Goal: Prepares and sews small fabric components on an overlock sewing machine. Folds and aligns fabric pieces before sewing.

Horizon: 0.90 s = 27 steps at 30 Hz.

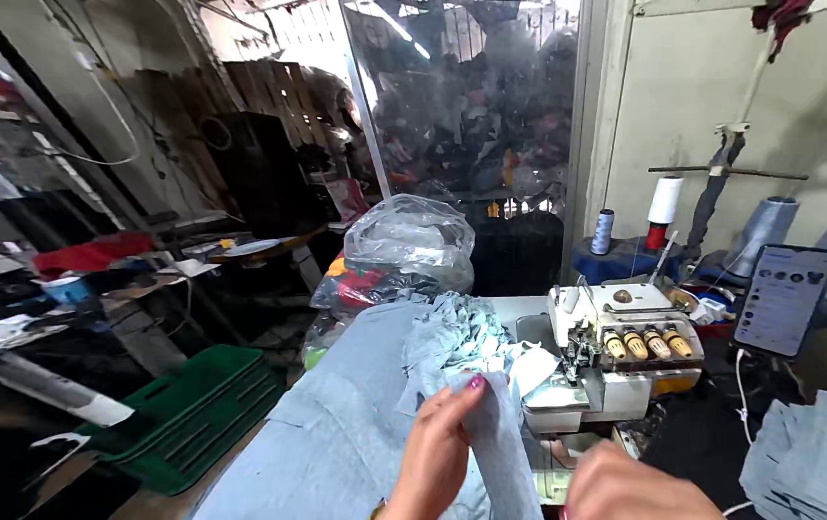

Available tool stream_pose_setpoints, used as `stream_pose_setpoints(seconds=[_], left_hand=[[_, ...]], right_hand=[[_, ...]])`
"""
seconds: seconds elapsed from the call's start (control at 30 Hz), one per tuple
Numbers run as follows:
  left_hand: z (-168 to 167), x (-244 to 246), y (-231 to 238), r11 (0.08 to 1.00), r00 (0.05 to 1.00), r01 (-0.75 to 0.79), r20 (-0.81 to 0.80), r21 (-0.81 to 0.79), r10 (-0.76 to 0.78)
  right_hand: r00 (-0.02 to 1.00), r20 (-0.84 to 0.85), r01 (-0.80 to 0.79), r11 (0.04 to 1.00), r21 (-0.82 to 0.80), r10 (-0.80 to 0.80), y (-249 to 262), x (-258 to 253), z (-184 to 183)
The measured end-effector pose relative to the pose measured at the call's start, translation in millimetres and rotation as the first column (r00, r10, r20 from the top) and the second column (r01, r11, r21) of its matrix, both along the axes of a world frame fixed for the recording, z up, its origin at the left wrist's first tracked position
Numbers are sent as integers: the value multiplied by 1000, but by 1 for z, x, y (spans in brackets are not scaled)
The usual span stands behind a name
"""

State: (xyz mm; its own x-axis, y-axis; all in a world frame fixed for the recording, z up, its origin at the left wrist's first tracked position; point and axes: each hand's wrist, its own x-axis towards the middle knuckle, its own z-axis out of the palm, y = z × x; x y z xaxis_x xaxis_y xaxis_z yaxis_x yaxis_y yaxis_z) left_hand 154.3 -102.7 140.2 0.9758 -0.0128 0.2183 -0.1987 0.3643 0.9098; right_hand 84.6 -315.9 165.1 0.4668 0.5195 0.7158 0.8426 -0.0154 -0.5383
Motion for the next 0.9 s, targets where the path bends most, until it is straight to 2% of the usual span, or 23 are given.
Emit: stream_pose_setpoints(seconds=[0.07, 0.13, 0.27, 0.47, 0.6, 0.7, 0.9], left_hand=[[-6, -12, -13, 1000, 992, 17, 125, 11, -19], [-13, -23, -24, 1000, 967, 18, 253, 11, -21], [-26, -29, -44, 1000, 917, 30, 397, -3, -27], [-21, -31, -52, 993, 958, 95, 278, -70, -72], [-20, -37, -56, 974, 960, 187, 233, -129, -153], [-22, -38, -53, 954, 950, 255, 222, -155, -218], [-21, -39, -49, 952, 949, 275, 195, -134, -247]], right_hand=[[989, 28, 147, 988, 53, -148, 1, 17, -9], [963, -38, 271, 957, 106, -268, 1, 30, -20], [958, -202, 253, 935, 250, -205, 3, 35, -37], [928, -98, 371, 901, 224, -358, -6, 22, -32], [899, -106, 439, 868, 231, -426, -4, 23, -32], [900, -157, 436, 861, 262, -407, -4, 24, -34], [907, -251, 402, 873, 275, -339, -3, 21, -33]])
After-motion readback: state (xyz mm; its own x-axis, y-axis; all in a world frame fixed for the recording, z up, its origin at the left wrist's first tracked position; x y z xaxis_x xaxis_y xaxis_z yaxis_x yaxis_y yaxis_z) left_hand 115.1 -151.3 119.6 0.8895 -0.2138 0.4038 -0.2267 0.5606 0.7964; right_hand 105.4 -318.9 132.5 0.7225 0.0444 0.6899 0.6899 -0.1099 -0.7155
